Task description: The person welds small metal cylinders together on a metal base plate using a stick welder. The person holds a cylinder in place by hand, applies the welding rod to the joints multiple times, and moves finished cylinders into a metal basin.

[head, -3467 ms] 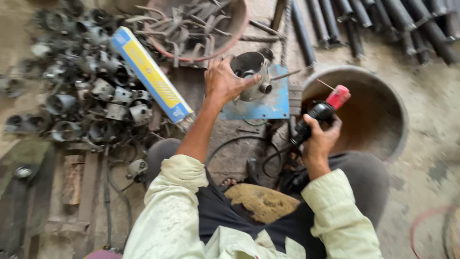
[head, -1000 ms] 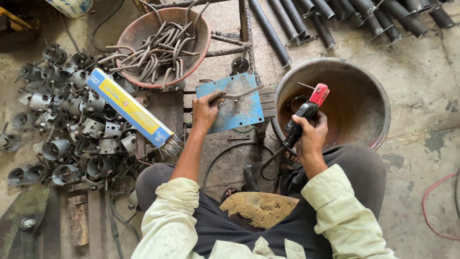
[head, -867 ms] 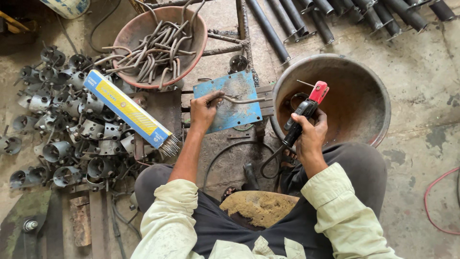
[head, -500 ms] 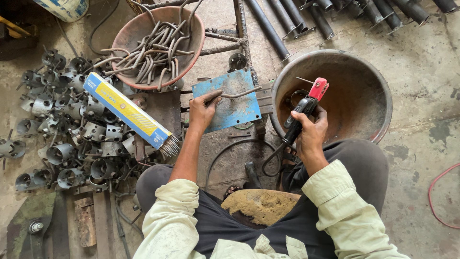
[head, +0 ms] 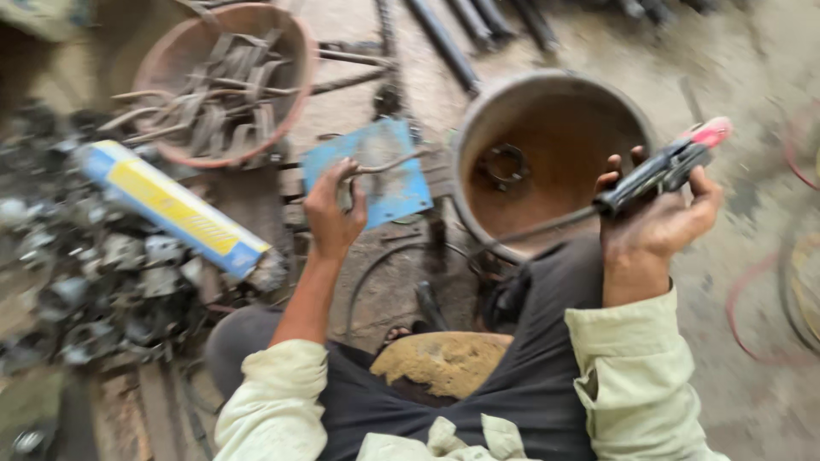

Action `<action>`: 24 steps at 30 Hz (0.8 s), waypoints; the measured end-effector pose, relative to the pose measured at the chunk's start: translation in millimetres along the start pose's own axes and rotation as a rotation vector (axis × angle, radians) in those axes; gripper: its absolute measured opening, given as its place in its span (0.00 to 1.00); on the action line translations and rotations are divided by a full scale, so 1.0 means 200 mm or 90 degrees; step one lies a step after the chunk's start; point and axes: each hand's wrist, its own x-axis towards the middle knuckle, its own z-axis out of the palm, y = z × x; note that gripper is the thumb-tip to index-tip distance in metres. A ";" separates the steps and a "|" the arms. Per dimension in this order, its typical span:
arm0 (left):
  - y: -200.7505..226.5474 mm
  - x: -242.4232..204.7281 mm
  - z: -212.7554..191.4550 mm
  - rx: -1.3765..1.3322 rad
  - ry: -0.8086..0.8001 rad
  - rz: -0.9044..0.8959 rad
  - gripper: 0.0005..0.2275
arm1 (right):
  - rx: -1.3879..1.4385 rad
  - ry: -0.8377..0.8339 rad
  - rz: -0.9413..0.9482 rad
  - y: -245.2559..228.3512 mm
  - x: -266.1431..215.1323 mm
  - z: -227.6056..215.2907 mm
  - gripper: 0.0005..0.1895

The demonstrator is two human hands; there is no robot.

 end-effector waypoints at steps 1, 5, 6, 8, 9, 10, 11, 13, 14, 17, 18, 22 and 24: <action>0.07 0.00 0.03 -0.021 0.017 0.038 0.09 | -0.016 0.054 -0.020 -0.05 0.02 -0.02 0.31; 0.31 -0.06 0.42 -0.188 -0.184 0.130 0.10 | 0.007 0.140 0.049 -0.08 0.01 -0.13 0.30; 0.33 -0.09 0.56 -0.226 -0.251 0.132 0.12 | 0.023 0.113 0.094 -0.08 0.01 -0.14 0.29; 0.31 -0.17 0.87 -0.230 -0.344 -0.045 0.17 | 0.054 0.054 0.183 -0.08 -0.01 -0.15 0.29; 0.27 -0.20 1.06 -0.192 -0.390 -0.077 0.17 | 0.058 0.066 0.183 -0.07 -0.02 -0.15 0.29; 0.22 -0.24 1.25 -0.153 -0.437 -0.110 0.18 | 0.060 0.080 0.187 -0.06 -0.04 -0.13 0.29; 0.15 -0.29 1.42 -0.106 -0.501 -0.127 0.20 | 0.062 0.095 0.190 -0.05 -0.06 -0.11 0.30; 0.02 -0.40 1.74 -0.011 -0.624 -0.155 0.25 | 0.002 0.141 0.155 -0.05 -0.10 -0.07 0.26; -0.04 -0.47 1.86 0.057 -0.707 -0.175 0.24 | -0.028 0.161 0.137 -0.05 -0.11 -0.04 0.24; -0.20 -0.63 2.17 0.225 -0.890 -0.213 0.22 | -0.024 0.206 0.163 -0.07 -0.10 0.01 0.25; -0.23 -0.67 2.23 0.247 -0.913 -0.210 0.23 | -0.009 0.202 0.174 -0.07 -0.10 0.01 0.26; -0.31 -0.78 2.40 0.316 -0.912 -0.238 0.25 | 0.053 0.163 0.206 -0.07 -0.07 0.02 0.26; -0.36 -0.79 2.42 0.291 -0.845 -0.207 0.20 | 0.059 0.160 0.210 -0.07 -0.06 0.02 0.26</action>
